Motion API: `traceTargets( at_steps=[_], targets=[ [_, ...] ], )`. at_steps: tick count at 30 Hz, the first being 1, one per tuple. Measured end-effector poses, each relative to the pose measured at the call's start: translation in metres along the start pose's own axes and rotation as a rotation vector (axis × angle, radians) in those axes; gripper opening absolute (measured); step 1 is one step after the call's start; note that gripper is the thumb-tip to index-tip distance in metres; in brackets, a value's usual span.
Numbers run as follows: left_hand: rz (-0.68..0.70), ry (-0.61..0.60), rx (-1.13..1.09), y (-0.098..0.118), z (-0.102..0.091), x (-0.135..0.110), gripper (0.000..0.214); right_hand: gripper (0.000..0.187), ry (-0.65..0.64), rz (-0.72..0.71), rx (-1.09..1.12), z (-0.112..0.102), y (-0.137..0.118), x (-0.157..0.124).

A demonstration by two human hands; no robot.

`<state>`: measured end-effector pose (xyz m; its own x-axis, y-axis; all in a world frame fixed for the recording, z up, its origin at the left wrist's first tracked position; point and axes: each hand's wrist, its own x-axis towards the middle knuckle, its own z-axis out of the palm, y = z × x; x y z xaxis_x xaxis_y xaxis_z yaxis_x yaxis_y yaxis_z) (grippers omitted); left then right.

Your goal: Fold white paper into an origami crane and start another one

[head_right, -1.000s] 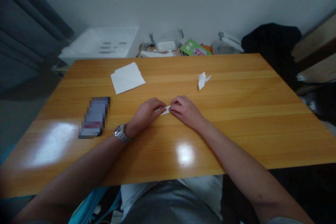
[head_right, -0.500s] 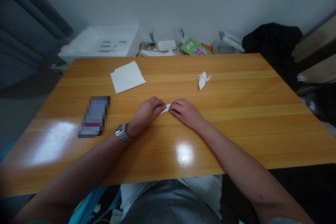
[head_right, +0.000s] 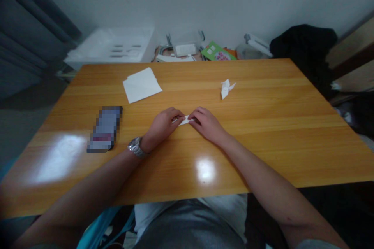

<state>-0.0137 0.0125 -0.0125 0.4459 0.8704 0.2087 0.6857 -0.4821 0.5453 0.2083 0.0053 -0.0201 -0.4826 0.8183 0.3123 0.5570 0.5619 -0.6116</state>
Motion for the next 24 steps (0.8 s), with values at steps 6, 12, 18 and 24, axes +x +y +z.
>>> traceTargets(
  at_steps=[6,12,18,24],
  targets=[
    [-0.013,0.000,-0.032,0.0007,-0.0014,0.0012,0.015,0.002,0.005,0.006,0.019,-0.0020,-0.0018,0.0012],
    [-0.010,0.014,-0.082,0.0001,-0.0015,0.0015,0.012,0.003,0.007,-0.017,0.002,-0.0023,-0.0021,0.0016],
    [-0.009,0.011,-0.064,-0.0018,0.0002,0.0013,0.013,0.007,0.009,-0.050,-0.025,-0.0024,-0.0015,0.0006],
    [0.015,0.026,-0.057,-0.0019,0.0013,0.0007,0.013,0.014,-0.010,-0.116,-0.104,-0.0021,-0.0004,0.0002]
  ],
)
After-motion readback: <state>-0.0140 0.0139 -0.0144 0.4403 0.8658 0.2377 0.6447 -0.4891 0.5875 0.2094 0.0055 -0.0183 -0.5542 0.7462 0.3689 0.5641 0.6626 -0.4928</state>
